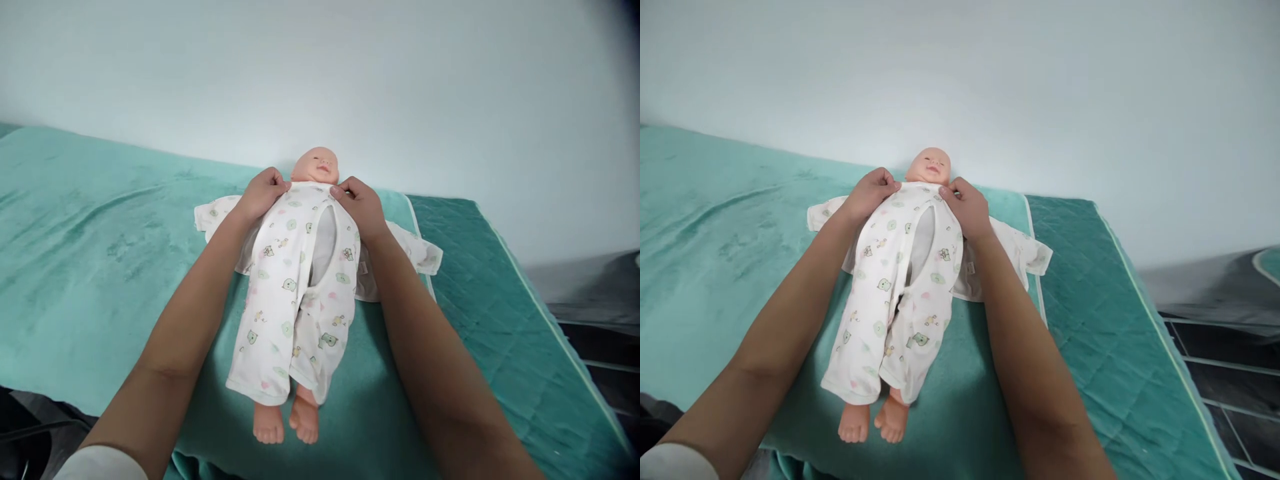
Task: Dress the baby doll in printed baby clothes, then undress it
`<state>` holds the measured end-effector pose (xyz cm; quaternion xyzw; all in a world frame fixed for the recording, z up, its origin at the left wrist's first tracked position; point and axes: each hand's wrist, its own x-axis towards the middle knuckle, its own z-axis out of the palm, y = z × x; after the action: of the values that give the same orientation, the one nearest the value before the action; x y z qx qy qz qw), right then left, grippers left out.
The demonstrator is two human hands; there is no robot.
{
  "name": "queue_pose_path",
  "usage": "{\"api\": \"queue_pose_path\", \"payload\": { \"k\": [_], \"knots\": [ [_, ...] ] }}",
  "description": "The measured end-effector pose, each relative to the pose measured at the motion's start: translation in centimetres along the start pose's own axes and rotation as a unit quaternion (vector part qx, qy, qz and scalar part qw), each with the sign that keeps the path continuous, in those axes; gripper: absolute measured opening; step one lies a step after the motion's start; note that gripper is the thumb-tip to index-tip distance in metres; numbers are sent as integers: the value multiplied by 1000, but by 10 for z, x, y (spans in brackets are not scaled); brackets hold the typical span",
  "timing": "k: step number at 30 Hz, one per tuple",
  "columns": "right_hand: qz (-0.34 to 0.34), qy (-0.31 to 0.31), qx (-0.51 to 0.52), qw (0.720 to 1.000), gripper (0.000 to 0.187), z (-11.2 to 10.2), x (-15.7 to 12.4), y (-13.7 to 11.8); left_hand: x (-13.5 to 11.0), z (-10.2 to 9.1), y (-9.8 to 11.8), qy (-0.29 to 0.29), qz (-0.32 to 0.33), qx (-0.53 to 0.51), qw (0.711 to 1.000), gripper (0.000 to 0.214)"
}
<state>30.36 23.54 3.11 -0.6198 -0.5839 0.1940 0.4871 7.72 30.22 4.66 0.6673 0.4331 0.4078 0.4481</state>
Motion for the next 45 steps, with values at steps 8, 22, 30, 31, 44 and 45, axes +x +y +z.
{"api": "queue_pose_path", "payload": {
  "k": [8, 22, 30, 31, 44, 45],
  "knots": [
    [-40, 25, 84, 995, 17, 9, -6, 2, -5, 8, -8, 26, 60, 17, 998, 6],
    [-53, 101, 98, 989, 35, -5, -138, -54, -105, -12, -33, 70, 142, 207, 965, 41],
    [-122, -137, -5, 983, 28, -8, -284, -119, -162, -16, -30, 40, 125, 366, 921, 35],
    [-127, -146, -33, 981, 30, -6, -296, -122, -165, -17, -29, 31, 123, 378, 917, 34],
    [-139, -57, -274, 950, 20, 37, -321, -129, -167, -15, -27, -17, 118, 446, 887, 30],
    [-140, -51, -278, 949, 19, 39, -320, -128, -166, -15, -27, -20, 119, 450, 885, 30]
  ]
}}
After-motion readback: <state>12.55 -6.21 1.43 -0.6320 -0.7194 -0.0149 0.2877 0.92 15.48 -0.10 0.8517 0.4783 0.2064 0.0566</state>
